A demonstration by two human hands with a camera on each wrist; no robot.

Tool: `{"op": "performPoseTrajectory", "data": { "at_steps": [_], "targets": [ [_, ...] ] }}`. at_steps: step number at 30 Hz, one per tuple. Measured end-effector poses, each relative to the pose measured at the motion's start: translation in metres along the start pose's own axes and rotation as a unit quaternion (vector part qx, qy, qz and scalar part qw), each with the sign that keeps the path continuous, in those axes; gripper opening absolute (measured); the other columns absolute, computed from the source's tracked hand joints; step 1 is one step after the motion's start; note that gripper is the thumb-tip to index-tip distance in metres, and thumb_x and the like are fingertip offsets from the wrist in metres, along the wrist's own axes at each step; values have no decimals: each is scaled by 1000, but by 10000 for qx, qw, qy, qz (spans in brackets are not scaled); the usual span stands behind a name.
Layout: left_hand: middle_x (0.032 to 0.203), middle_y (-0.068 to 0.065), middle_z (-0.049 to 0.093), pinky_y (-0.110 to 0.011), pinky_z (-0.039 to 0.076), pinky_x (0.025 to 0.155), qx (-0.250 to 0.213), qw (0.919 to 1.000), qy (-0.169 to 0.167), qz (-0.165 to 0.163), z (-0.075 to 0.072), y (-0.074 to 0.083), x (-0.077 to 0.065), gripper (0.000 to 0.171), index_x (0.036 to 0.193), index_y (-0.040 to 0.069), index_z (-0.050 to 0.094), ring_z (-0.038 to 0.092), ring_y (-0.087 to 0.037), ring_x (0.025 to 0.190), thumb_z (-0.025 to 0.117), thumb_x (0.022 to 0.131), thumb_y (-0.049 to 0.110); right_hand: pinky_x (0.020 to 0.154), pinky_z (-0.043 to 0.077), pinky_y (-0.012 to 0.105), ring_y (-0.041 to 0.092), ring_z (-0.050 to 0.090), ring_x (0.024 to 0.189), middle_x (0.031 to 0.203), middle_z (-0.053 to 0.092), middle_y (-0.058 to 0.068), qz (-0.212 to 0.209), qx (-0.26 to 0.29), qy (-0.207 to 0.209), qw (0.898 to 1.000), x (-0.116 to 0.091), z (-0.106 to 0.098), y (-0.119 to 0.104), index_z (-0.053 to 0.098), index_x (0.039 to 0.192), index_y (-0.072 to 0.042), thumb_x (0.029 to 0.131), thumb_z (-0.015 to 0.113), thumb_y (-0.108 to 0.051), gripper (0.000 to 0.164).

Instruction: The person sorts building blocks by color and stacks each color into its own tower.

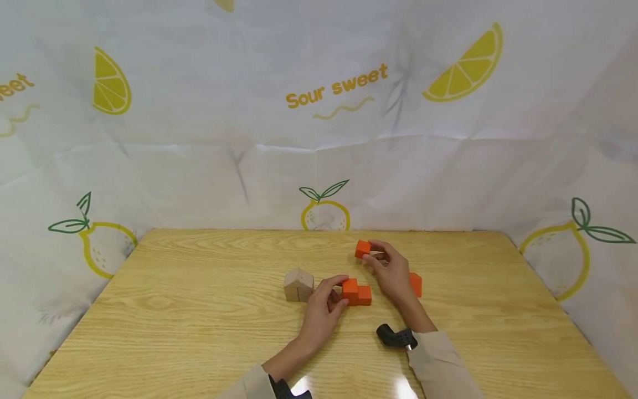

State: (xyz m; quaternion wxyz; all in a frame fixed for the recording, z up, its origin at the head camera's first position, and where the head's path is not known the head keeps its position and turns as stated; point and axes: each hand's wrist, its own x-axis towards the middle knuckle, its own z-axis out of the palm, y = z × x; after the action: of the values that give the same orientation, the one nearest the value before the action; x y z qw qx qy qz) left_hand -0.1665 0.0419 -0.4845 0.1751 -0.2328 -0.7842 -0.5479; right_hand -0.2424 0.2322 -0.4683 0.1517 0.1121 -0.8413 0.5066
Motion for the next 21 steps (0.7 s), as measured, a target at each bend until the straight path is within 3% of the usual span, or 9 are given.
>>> {"op": "performPoseTrajectory", "data": {
  "at_steps": [9, 16, 21],
  "targets": [
    [116, -3, 57, -18, 48, 64, -2, 10000, -25, -58, 0, 0, -1, 50, 130, 12, 54, 52, -12, 80, 68, 85, -5, 73, 47, 15, 19, 60, 90, 119, 59, 17, -86, 367, 158, 9992, -20, -11, -36, 56, 128, 3, 92, 65, -6, 38],
    [116, -4, 57, -18, 48, 64, -10, 10000, -16, 12, 0, 0, -1, 49, 130, 9, 54, 51, -11, 78, 68, 85, -6, 67, 51, 22, 20, 61, 87, 117, 60, 19, -225, 665, 103, 9975, -30, -13, -43, 58, 125, 5, 90, 64, 0, 36],
    [115, -4, 57, -19, 48, 63, -36, 10000, -24, -17, 1, 1, -1, 49, 130, 10, 54, 51, -11, 78, 67, 85, -6, 66, 50, 20, 18, 61, 85, 115, 61, 18, -387, 622, 156, 9972, -37, -17, -45, 59, 124, 4, 89, 65, 2, 35]
  ]
}}
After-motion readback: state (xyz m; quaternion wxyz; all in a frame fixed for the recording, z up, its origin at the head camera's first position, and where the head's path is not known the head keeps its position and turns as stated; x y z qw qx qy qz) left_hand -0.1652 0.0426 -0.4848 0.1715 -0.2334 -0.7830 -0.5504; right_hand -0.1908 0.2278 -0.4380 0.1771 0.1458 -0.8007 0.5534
